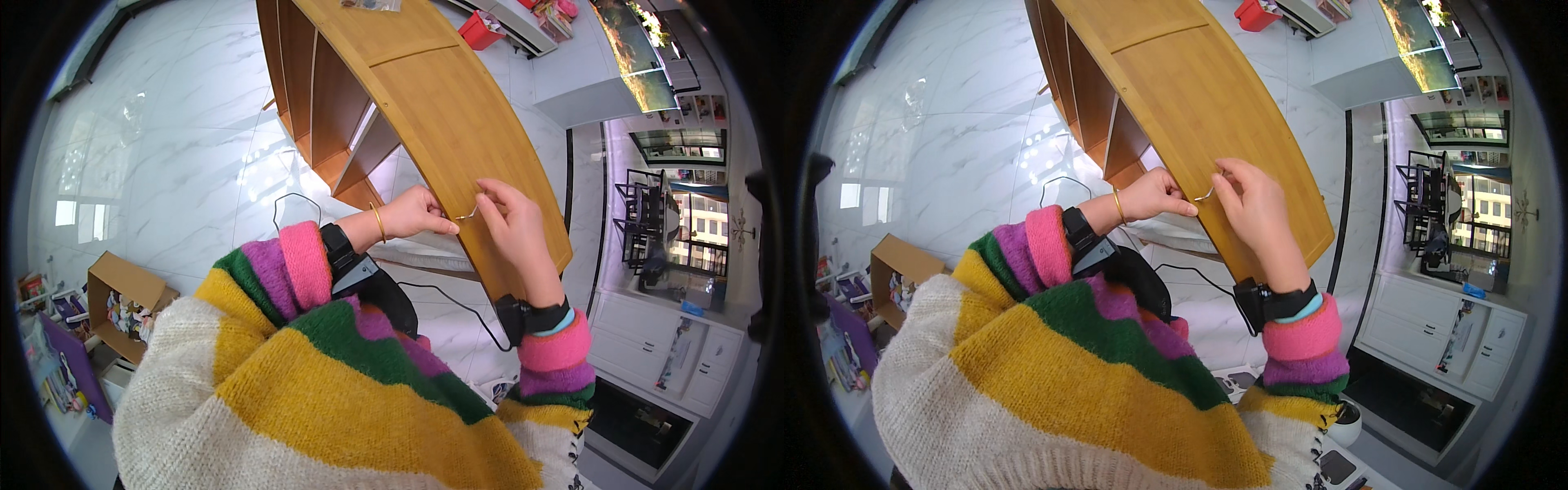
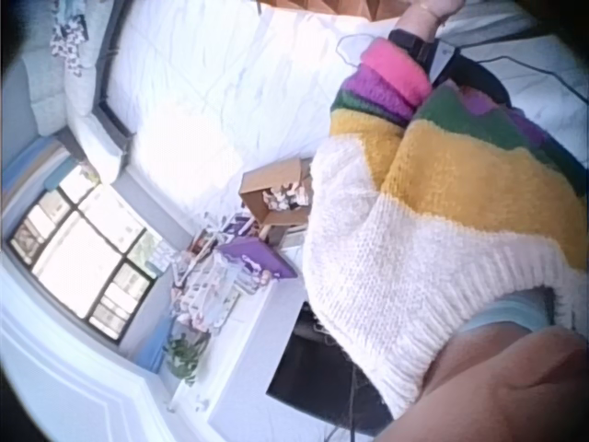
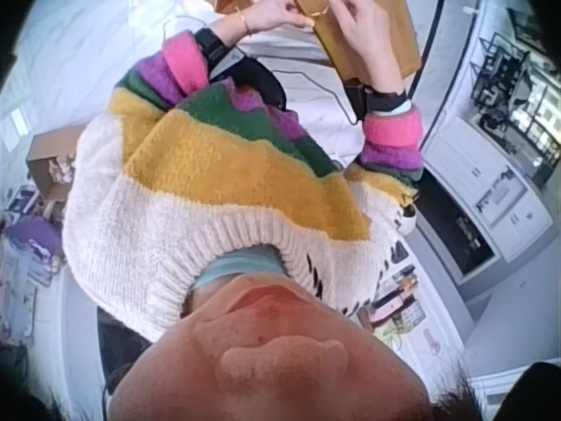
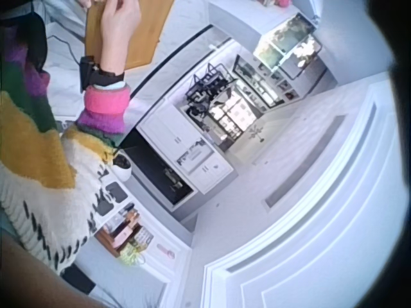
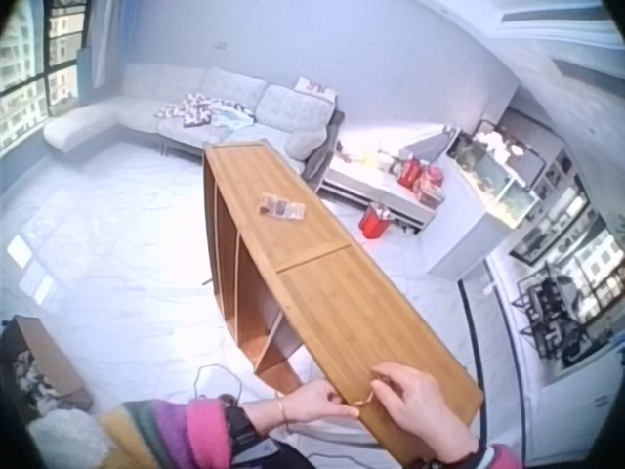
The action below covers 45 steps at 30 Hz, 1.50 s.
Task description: The person assembles a wooden cabinet by inserting dowels and screws into pre-drilled holes. They align the cabinet panels, insert wooden dowels, and tighten screws by hand to secure the joints.
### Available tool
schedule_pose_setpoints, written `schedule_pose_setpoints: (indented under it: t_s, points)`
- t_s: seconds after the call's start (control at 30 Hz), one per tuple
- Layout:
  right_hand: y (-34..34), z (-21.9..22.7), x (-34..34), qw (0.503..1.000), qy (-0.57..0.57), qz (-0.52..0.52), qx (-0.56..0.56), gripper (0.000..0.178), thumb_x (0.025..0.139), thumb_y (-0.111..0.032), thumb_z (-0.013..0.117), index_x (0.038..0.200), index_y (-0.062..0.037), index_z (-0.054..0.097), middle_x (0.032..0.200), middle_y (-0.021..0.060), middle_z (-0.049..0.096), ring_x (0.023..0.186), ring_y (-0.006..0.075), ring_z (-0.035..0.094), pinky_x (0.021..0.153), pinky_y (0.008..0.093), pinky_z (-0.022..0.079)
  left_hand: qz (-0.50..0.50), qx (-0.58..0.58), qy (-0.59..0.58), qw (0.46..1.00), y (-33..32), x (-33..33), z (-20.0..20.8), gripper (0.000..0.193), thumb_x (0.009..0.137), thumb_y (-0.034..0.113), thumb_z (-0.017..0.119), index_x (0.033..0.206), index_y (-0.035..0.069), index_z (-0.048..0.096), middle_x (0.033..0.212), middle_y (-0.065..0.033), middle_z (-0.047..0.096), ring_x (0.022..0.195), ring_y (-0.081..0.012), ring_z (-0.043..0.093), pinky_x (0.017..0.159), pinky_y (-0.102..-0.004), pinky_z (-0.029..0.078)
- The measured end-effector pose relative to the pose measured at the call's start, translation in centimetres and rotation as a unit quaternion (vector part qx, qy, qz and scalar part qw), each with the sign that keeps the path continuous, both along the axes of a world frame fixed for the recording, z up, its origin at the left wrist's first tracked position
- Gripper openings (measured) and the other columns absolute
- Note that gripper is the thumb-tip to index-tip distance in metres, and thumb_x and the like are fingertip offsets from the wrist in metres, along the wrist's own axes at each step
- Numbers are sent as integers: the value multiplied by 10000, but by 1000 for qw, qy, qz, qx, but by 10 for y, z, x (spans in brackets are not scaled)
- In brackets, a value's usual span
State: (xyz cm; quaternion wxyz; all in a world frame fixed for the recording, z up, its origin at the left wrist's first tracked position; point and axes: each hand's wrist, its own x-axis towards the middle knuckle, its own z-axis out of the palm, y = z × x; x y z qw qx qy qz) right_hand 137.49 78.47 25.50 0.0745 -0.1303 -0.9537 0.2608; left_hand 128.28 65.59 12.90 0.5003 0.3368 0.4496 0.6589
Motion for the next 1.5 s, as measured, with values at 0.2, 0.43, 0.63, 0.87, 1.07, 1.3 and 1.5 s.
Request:
schedule_pose_setpoints:
  t_s: [0.2, 0.43, 0.63, 0.87, 1.07, 1.3, 1.5]
  points:
    - [-11, 13, 40, 969, -17, 66, 239, 98, 768, -120, 603, 807, -30, 606, 795, 138, 606, 687, 296, 597, 582, 365, 479, 6, -1, 7, 1000, 0, 0, 4, 180, 729, 145, 727, 868, 47, 668, 597, 85, 476, 547, -25, 359, 504, -203, 314]
    - [-43, 24, 38, 950, -146, 202, 187, 166, 694, -182, 674, 672, -59, 564, 633, 94, 565, 601, 263, 587, 518, 345, 460, 13, 16, -18, 1000, 1, 3, -2, 169, 731, 166, 727, 836, 48, 665, 581, 89, 428, 548, -30, 346, 491, -212, 297]
    - [-39, 20, -11, 947, -46, 232, 218, 216, 646, -245, 723, 687, -86, 581, 610, 86, 572, 554, 263, 585, 488, 358, 454, 52, 39, -19, 998, 5, 6, -15, 154, 736, 172, 717, 724, 40, 638, 559, 88, 435, 535, -31, 350, 484, -217, 298]
    - [-5, -3, -51, 996, -89, -13, -11, 214, 759, -243, 624, 732, -38, 567, 622, 151, 583, 586, 328, 574, 522, 385, 447, 30, 1, -22, 999, -2, 4, 1, 300, 722, 158, 739, 574, 68, 494, 543, 87, 380, 532, -29, 330, 482, -220, 284]
    - [17, 7, 8, 982, -13, 59, 178, 156, 778, -174, 611, 702, -49, 557, 643, 115, 562, 585, 316, 552, 518, 393, 437, 18, -1, 25, 1000, -3, 1, 3, 168, 741, 170, 724, 845, 52, 665, 562, 99, 387, 527, -30, 324, 481, -215, 280]
    - [-23, 17, 57, 968, -54, 140, 201, 113, 752, -123, 641, 806, -53, 571, 695, 96, 578, 618, 281, 576, 530, 350, 455, 18, 11, 7, 1000, -1, 3, 0, 174, 741, 167, 725, 862, 57, 667, 565, 100, 375, 524, -28, 301, 472, -212, 257]
    - [-36, 20, 17, 935, -68, 267, 223, 136, 731, -162, 629, 697, -80, 526, 653, 68, 539, 587, 254, 571, 492, 343, 451, 6, -23, -3, 1000, 1, 2, -12, 133, 750, 105, 692, 866, 47, 662, 623, 67, 546, 562, -15, 431, 507, -198, 343]
